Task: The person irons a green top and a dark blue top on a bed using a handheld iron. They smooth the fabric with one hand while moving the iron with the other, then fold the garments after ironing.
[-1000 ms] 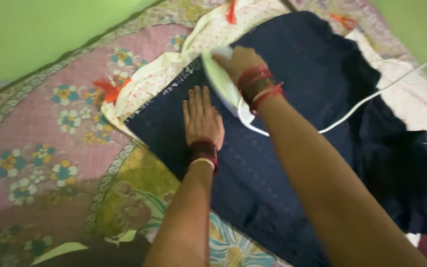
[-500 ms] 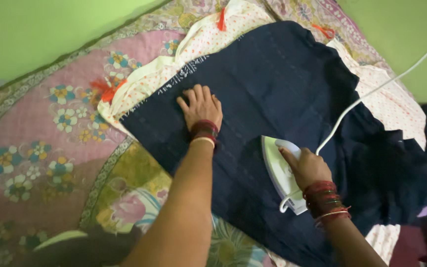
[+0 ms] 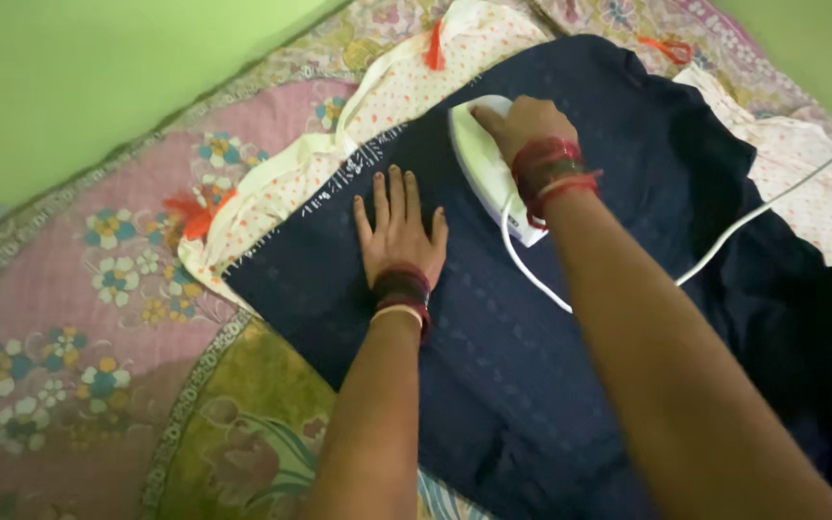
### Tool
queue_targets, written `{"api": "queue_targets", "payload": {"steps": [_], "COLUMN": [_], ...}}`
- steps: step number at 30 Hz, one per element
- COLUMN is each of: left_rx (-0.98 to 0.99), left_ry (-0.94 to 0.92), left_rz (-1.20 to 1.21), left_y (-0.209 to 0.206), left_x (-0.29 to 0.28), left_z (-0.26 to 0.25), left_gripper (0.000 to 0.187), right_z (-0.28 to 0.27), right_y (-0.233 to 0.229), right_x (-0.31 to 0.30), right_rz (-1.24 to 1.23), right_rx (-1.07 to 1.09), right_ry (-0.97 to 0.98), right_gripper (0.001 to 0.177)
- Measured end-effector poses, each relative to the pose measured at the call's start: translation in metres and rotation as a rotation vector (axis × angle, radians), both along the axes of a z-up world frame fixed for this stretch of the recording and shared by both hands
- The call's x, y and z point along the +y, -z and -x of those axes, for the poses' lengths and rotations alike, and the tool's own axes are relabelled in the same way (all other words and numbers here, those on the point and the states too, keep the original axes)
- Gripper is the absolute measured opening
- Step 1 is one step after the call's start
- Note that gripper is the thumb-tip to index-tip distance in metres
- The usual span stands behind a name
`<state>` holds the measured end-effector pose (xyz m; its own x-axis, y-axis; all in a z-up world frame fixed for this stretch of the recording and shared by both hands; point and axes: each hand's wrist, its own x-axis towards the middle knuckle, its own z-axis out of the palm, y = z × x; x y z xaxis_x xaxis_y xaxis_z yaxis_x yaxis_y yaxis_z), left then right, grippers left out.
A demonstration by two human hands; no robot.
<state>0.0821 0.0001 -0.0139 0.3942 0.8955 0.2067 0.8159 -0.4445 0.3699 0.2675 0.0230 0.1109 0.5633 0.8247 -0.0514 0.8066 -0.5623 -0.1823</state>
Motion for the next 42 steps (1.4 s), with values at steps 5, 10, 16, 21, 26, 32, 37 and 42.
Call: {"api": "queue_targets", "payload": {"steps": [5, 10, 16, 21, 26, 32, 37, 42], "left_rx": [-0.013, 0.046, 0.221, 0.052, -0.018, -0.066, -0.1, -0.153], "left_ry": [0.025, 0.019, -0.076, 0.134, 0.19, 0.094, 0.106, 0.132], "left_rz": [0.003, -0.059, 0.202, -0.039, -0.032, -0.059, -0.007, 0.016], "left_y": [-0.007, -0.007, -0.039, -0.031, -0.011, 0.009, 0.004, -0.007], "left_x": [-0.001, -0.004, -0.004, 0.004, 0.013, 0.014, 0.018, 0.012], "left_z": [0.0, 0.002, -0.026, -0.056, -0.06, -0.063, -0.061, -0.053], "left_gripper": [0.073, 0.07, 0.062, 0.067, 0.065, 0.063, 0.064, 0.073], "right_z": [-0.009, -0.014, 0.011, 0.009, -0.028, -0.079, -0.101, -0.098], "right_y": [-0.005, -0.008, -0.03, -0.023, 0.003, 0.025, 0.029, 0.027], "right_x": [-0.011, -0.126, -0.254, -0.255, -0.17, 0.009, 0.048, -0.054], "right_rz": [0.054, 0.252, 0.359, 0.313, 0.436, 0.15, 0.125, 0.276], "right_rx": [0.059, 0.085, 0.188, 0.048, -0.133, -0.049, -0.112, -0.064], "right_ry": [-0.11, -0.128, 0.383, 0.394, -0.048, -0.035, -0.207, -0.091], "right_gripper": [0.07, 0.052, 0.083, 0.077, 0.043, 0.062, 0.055, 0.039]}}
